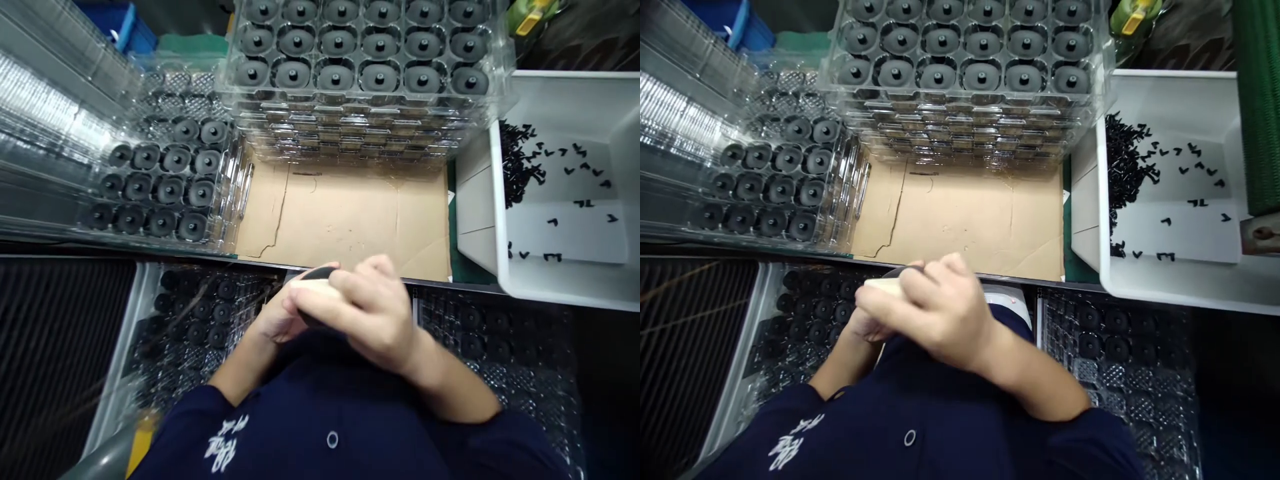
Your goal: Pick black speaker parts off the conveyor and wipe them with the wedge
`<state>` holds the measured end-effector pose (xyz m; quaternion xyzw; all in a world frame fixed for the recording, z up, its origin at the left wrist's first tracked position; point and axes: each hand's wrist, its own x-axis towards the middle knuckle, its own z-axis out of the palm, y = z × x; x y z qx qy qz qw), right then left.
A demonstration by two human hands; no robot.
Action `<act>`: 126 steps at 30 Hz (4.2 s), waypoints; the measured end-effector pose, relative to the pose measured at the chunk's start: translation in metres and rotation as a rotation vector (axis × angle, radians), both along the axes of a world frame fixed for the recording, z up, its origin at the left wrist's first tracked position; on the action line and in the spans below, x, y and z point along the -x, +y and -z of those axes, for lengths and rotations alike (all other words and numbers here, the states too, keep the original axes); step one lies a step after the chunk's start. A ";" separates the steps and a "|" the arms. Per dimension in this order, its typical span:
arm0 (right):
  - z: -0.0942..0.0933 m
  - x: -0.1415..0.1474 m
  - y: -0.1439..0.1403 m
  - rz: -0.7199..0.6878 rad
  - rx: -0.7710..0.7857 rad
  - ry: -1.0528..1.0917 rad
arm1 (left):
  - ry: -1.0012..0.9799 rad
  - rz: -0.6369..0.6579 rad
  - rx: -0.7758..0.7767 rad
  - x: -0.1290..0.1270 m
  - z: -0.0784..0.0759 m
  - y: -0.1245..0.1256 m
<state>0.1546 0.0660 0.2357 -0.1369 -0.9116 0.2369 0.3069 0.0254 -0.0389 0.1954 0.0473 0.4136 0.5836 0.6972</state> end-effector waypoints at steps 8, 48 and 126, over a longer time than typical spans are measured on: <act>0.051 -0.034 0.014 0.333 0.647 -0.186 | -0.252 0.015 -0.176 0.007 0.000 0.001; 0.013 -0.002 0.004 0.089 0.080 -0.145 | 0.111 -0.333 -0.151 0.016 0.009 -0.001; 0.041 0.003 -0.009 -0.035 0.342 -0.092 | 0.730 -0.054 -0.298 0.034 0.022 -0.029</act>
